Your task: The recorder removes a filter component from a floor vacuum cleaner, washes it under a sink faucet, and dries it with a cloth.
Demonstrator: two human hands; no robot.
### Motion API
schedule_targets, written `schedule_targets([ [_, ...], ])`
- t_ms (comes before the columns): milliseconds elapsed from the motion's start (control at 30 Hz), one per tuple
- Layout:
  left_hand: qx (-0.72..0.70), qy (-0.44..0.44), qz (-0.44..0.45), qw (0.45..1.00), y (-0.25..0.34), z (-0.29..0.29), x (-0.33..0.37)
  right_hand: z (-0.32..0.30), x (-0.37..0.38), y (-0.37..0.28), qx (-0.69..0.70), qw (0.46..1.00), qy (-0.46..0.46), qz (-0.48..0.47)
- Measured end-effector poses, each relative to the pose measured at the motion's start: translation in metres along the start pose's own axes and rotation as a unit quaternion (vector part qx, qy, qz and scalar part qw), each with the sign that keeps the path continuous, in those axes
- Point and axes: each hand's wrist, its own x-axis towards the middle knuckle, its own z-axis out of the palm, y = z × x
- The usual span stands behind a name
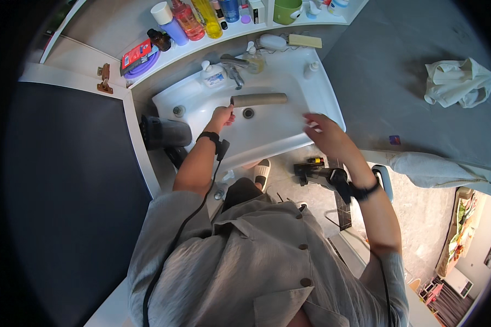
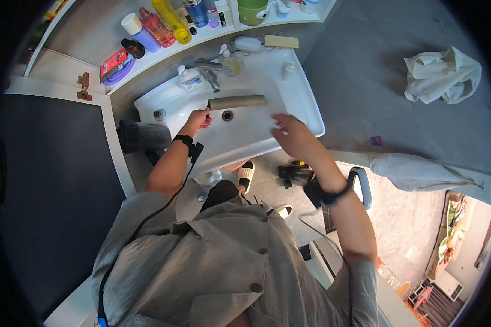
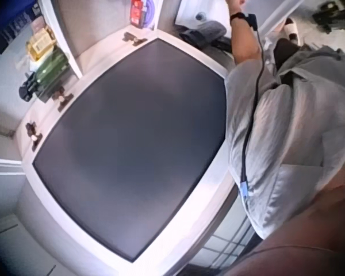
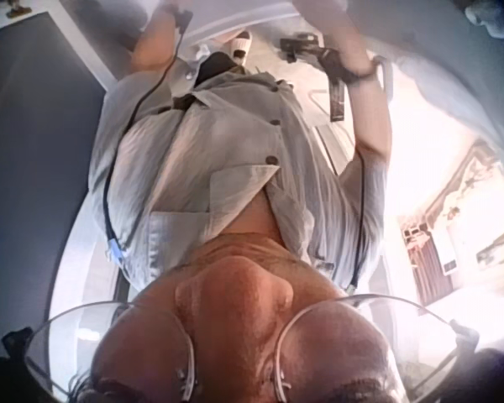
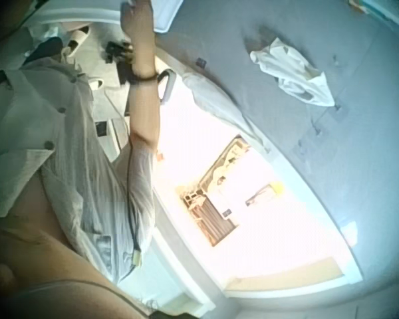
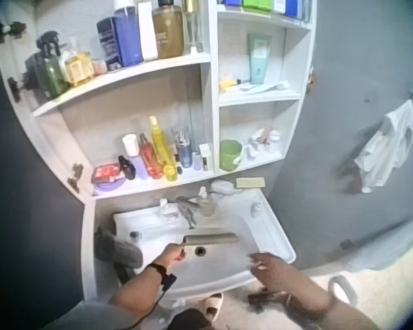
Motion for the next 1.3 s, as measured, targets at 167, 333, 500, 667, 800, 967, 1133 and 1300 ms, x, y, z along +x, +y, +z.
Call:
schedule_targets([
  [167, 0.066, 0.028, 0.057, 0.996, 0.007, 0.008, 0.009, 0.079, 0.176, 0.017, 0.202, 0.970, -0.050, 0.128],
  [333, 0.111, 0.062, 0.094, 0.987, 0.012, 0.009, 0.018, 0.114, 0.255, 0.010, 0.431, 0.896, -0.003, 0.112],
  [500, 0.170, 0.101, 0.106, 0.975, 0.004, 0.000, 0.041, 0.121, 0.272, -0.010, 0.476, 0.870, -0.001, 0.126],
  [667, 0.194, 0.102, 0.151, 0.964, 0.009, 0.002, 0.043, 0.116, 0.274, -0.023, 0.464, 0.878, -0.011, 0.116],
  [800, 0.201, 0.133, 0.158, 0.958, 0.013, 0.002, 0.042, 0.116, 0.267, -0.011, 0.446, 0.888, 0.003, 0.110],
  [967, 0.198, 0.121, 0.167, 0.958, 0.025, 0.015, 0.042, 0.104, 0.223, 0.028, 0.426, 0.896, 0.034, 0.118],
  [1133, 0.187, 0.129, 0.187, 0.956, 0.026, 0.012, 0.056, 0.094, 0.126, 0.099, 0.326, 0.930, 0.032, 0.165],
  [1300, 0.050, 0.075, 0.120, 0.989, 0.049, 0.032, 0.026, 0.097, -0.047, 0.207, 0.289, 0.939, 0.048, 0.179],
])
